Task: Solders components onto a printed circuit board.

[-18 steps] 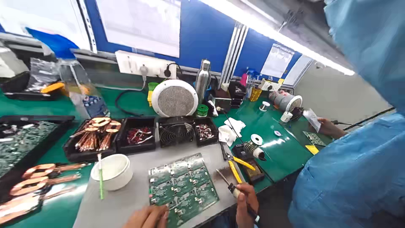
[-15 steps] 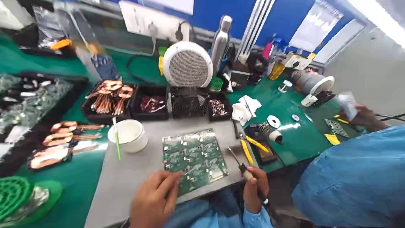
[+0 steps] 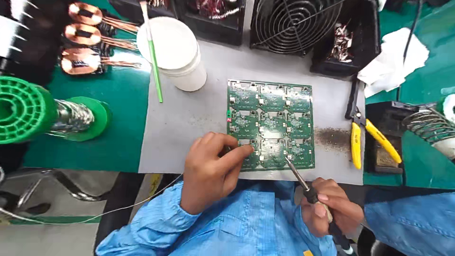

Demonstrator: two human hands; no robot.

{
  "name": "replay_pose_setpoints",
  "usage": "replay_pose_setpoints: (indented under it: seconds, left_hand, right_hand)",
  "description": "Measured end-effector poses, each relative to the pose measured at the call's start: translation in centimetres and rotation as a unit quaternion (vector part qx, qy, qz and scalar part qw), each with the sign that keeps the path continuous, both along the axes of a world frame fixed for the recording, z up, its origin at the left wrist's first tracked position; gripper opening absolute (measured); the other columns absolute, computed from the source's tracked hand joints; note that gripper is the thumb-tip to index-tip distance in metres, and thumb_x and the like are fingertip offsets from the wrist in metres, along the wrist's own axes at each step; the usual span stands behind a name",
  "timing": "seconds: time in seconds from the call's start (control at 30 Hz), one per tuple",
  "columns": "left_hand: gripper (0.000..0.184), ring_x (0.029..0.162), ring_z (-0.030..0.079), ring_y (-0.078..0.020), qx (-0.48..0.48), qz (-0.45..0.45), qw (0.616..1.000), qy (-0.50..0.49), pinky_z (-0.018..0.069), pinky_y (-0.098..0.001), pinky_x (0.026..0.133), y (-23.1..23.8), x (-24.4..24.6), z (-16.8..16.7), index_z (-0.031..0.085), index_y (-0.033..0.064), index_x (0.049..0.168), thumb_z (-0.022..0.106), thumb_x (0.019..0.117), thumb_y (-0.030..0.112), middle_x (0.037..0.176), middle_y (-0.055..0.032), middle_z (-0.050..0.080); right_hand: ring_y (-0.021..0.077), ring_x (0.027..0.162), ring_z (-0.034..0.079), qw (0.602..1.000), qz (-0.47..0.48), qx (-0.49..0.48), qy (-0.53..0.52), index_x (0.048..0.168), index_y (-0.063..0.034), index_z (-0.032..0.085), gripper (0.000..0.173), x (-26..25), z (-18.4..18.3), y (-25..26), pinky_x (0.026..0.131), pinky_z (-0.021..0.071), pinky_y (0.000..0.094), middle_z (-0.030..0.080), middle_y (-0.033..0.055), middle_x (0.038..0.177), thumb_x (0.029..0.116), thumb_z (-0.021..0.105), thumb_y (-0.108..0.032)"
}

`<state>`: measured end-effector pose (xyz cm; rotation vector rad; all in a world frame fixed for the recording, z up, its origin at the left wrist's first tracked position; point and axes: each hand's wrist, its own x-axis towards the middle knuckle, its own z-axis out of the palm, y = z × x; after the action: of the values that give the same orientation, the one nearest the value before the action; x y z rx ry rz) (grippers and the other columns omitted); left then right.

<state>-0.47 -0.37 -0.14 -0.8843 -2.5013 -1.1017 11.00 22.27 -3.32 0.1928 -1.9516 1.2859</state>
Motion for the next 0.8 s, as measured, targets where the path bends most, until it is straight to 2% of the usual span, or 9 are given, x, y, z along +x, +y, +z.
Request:
replay_pose_setpoints:
  seconds: [0.3,0.8]
  left_hand:
    - [0.024,0.082,0.057,-0.0194,-0.024,-0.012,1.0,0.003,0.0393,-0.0334,0.073,0.21,0.19,0.08,0.077,0.0207,0.109,0.053,0.1046,0.02,0.087,-0.0077,0.066]
    - [0.027,0.079,0.057,-0.0212,-0.053,-0.015,0.998,0.011,0.0374,-0.0358,0.071,0.27,0.21,0.05,0.078,0.0214,0.109,0.052,0.1034,0.016,0.087,-0.008,0.067]
  right_hand:
    - [0.0021,0.076,0.057,0.999,0.004,0.036,-0.034,0.105,-0.0166,0.06,0.018,0.28,-0.33,0.04,0.071,0.0466,0.0159,0.058,-0.0063,0.085,0.103,0.054,-0.033]
    - [0.003,0.073,0.056,0.997,-0.006,0.071,-0.038,0.103,-0.0137,0.06,0.017,0.06,-0.3,0.04,0.067,0.0457,0.0152,0.057,-0.0041,0.082,0.102,0.054,-0.03]
